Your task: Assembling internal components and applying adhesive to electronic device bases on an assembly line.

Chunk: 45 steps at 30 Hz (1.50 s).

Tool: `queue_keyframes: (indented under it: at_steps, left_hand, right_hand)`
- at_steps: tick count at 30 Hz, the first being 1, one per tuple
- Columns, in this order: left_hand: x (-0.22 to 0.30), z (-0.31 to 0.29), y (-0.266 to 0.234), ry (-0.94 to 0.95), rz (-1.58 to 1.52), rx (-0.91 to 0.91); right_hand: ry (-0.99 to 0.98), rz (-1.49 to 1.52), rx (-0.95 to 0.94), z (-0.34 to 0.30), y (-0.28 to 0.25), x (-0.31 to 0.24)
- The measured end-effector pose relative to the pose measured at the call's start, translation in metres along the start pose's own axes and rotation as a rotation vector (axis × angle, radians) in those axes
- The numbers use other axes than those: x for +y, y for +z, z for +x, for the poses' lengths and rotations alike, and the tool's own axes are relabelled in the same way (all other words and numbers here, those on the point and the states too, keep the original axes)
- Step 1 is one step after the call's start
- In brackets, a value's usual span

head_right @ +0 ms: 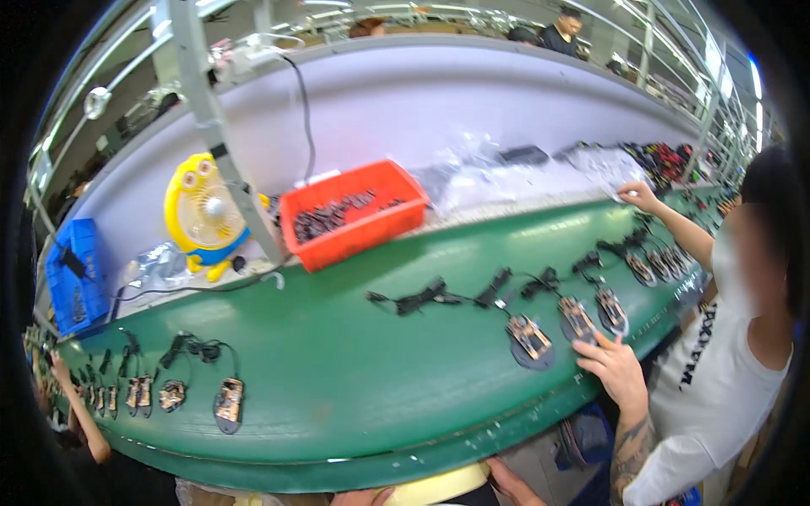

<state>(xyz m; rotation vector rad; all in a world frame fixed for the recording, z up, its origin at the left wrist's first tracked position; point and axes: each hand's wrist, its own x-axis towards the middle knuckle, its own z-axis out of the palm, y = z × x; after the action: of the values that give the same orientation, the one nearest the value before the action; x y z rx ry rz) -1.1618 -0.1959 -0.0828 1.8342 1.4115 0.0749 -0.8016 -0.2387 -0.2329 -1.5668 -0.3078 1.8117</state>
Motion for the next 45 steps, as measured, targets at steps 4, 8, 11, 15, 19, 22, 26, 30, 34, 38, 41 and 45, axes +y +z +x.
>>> queue_keyframes:
  at_steps: [4,8,11,15,19,22,26,30,34,38,41,45]
  left_hand:
    - [-0.013,0.018,0.016,0.133,0.026,0.269]
    - [-0.002,0.008,0.011,0.083,-0.149,0.265]
    - [0.002,0.02,0.0,0.096,-0.222,0.263]
    - [0.005,0.022,-0.009,0.096,-0.283,0.299]
    - [0.013,0.027,-0.009,0.107,-0.316,0.304]
    - [0.011,0.024,-0.01,0.108,-0.341,0.316]
    - [0.007,0.02,-0.01,0.085,-0.365,0.339]
    - [0.008,0.023,-0.016,0.114,-0.358,0.327]
    - [0.009,0.027,-0.024,0.173,-0.366,0.32]
    - [0.015,0.024,-0.021,0.166,-0.396,0.351]
    - [0.016,0.02,-0.017,0.157,-0.416,0.361]
    - [0.018,0.017,-0.013,0.149,-0.438,0.374]
  right_hand:
    - [-0.269,-0.185,-0.067,-0.011,-0.047,-0.072]
    - [-1.189,-1.689,0.338,-0.126,-0.059,-0.307]
    - [-1.522,-1.998,0.529,-0.15,-0.06,-0.341]
    - [-1.353,-1.699,0.428,-0.144,-0.066,-0.34]
    - [-1.274,-1.581,0.425,-0.149,-0.075,-0.336]
    - [-1.166,-0.997,0.23,-0.162,-0.059,-0.333]
    - [-1.142,-0.954,-0.025,-0.17,-0.029,-0.342]
    - [-0.995,-1.13,-0.729,-0.162,0.11,-0.292]
    - [-0.843,-1.188,-1.129,-0.152,0.201,-0.227]
    - [-0.832,-1.237,-1.276,-0.164,0.213,-0.237]
    - [-0.746,-1.215,-1.304,-0.162,0.217,-0.226]
    - [-0.743,-1.193,-1.258,-0.17,0.223,-0.233]
